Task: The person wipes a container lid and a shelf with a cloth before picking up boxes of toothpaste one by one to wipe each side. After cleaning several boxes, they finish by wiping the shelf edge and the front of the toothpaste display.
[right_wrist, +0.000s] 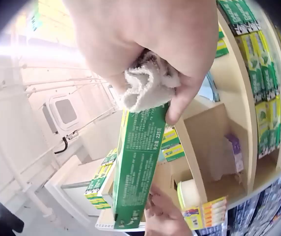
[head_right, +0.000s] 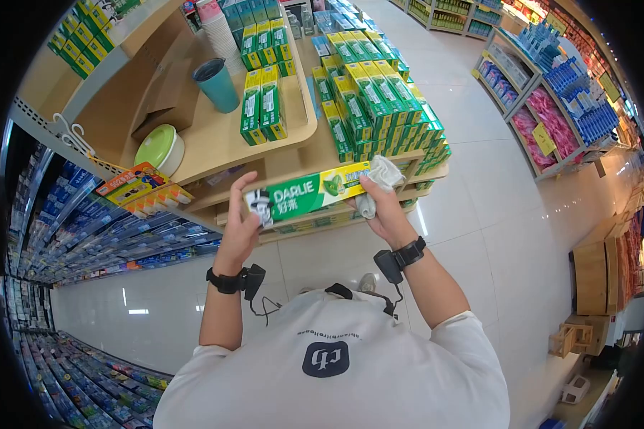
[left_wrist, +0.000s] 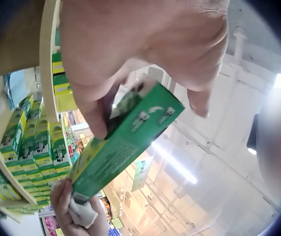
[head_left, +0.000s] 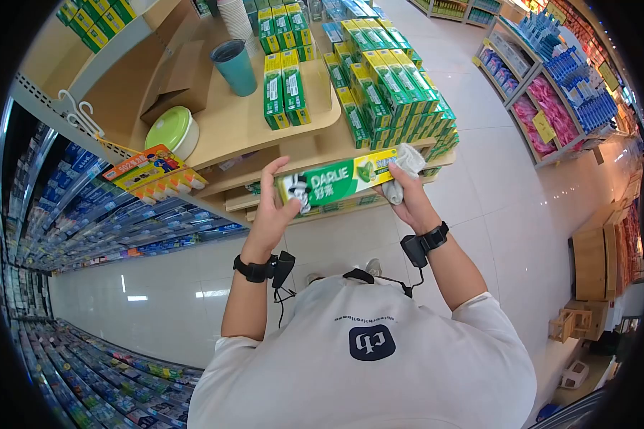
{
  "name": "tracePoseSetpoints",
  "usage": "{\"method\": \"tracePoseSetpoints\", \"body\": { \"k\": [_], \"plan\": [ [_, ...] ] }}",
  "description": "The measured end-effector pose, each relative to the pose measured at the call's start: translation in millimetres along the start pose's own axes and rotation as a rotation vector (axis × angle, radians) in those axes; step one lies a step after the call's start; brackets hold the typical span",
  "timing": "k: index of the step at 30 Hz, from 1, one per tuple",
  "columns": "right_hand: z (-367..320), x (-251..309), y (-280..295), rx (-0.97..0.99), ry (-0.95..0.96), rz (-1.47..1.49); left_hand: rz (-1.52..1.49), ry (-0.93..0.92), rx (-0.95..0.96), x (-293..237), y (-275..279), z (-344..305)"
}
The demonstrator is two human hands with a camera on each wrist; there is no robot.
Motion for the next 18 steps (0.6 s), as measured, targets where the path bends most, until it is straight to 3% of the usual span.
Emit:
{"method": "tracePoseSetpoints", "body": {
  "k": [1,3,4,7,10,11,12,13,15,17,18],
  "plan": [
    [0,-3,-2,0.003,-0.002,0.000,0.001,-0.001,-0.003,7,-6,2],
    [-1,-18,-8,-0.019,-0.048,0.195,0.005,-0.241,0.050,3,-23,4],
    [-3,-21,-14,-0.014,-0.052,0.194,0.203,-0.214,0.116,1,-26,12],
    [-7,-39,-29,-0.002,-0.209,0.161,0.036,-0.284,0.025,-3,-31,16],
    [-1,-43,-2,-0.013,-0.247,-0.242,0.191,-0.197,0.019,-6,-34,13],
    [2,-44,8,-0.013,-0.249,-0.245,0.278,-0.162,0.016,-4,-35,14],
    [4,-21,6,-0.104,-0.070,-0.398,0.495,-0.117,0.019,-8,-40,14],
    [0,6,-6,-0.199,0.111,-0.547,0.488,-0.116,0.023,-6,-40,14],
    [-11,28,-49,-0.141,0.147,-0.586,0.673,0.059,0.028,9,-42,11],
    [-17,36,-119,0.264,0.291,-0.843,0.716,0.064,0.019,15,-44,10],
    [-17,35,-125,0.262,0.285,-0.842,0.717,0.058,0.017,21,-43,10]
  ]
}}
Point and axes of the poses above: each hand's wrist, its own z-axis towards the middle knuckle, its own y-axis out of the back of the hand, x = y × z, the point moved 7 cm from there along z, towards the middle knuckle, and after that the axes turned 15 degrees about x, right-handed, at the moved point
